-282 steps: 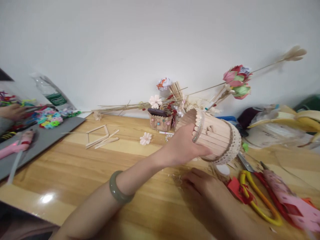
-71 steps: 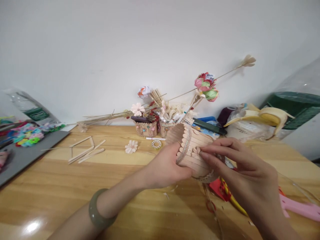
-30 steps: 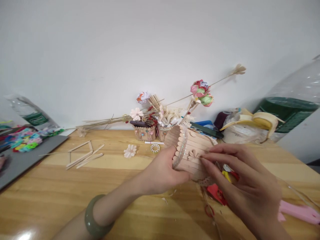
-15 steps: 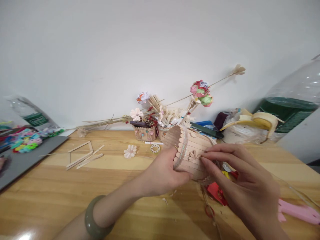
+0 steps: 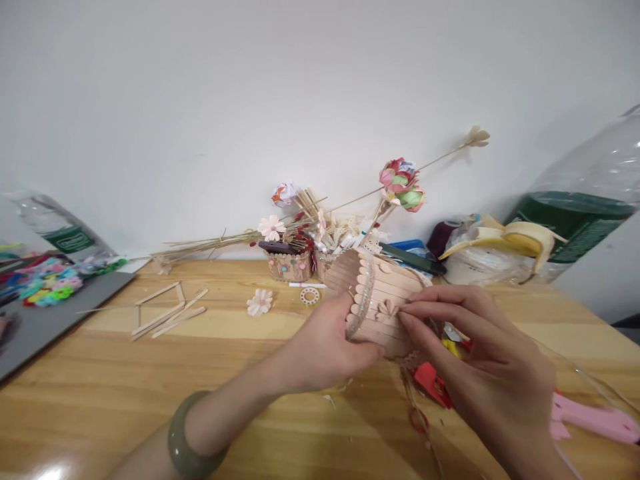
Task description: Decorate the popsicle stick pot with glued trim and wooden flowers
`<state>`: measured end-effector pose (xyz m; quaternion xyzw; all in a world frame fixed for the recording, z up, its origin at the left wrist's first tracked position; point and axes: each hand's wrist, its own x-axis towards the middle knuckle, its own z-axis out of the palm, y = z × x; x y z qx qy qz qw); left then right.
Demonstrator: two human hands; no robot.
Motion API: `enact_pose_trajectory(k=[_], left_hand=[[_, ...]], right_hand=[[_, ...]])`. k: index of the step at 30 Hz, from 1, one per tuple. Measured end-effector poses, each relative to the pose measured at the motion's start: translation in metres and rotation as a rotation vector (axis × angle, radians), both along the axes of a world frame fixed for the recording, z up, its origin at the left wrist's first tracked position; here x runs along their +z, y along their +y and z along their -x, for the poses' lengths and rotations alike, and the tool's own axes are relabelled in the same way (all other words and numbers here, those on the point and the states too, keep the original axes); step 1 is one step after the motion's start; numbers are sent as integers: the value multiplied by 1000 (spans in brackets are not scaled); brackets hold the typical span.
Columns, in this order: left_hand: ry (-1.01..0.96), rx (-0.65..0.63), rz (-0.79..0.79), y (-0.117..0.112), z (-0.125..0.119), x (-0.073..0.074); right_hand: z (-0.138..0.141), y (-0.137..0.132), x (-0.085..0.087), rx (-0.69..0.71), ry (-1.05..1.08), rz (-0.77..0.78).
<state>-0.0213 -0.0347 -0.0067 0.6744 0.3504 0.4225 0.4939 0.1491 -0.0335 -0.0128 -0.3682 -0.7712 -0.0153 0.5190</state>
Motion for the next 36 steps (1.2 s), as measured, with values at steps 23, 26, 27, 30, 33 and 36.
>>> enact_pose_trajectory(k=[23, 26, 27, 30, 33, 36], left_hand=[[-120, -13, 120, -4, -3, 3], [-147, -40, 118, -6, -5, 6], [-160, -56, 117, -6, -6, 7], [-204, -88, 126, -8, -8, 10], [-226, -80, 153, -8, -8, 10], [-202, -41, 179, -8, -7, 7]], right_hand=[[-2, -6, -4, -57, -14, -205], [-2, -8, 0, -57, -131, -297], [-2, -8, 1, -49, -167, -317], [-1, -7, 4, -6, -243, -374], [-1, -5, 3, -4, -270, -400], [-2, -4, 1, -29, -301, -424]])
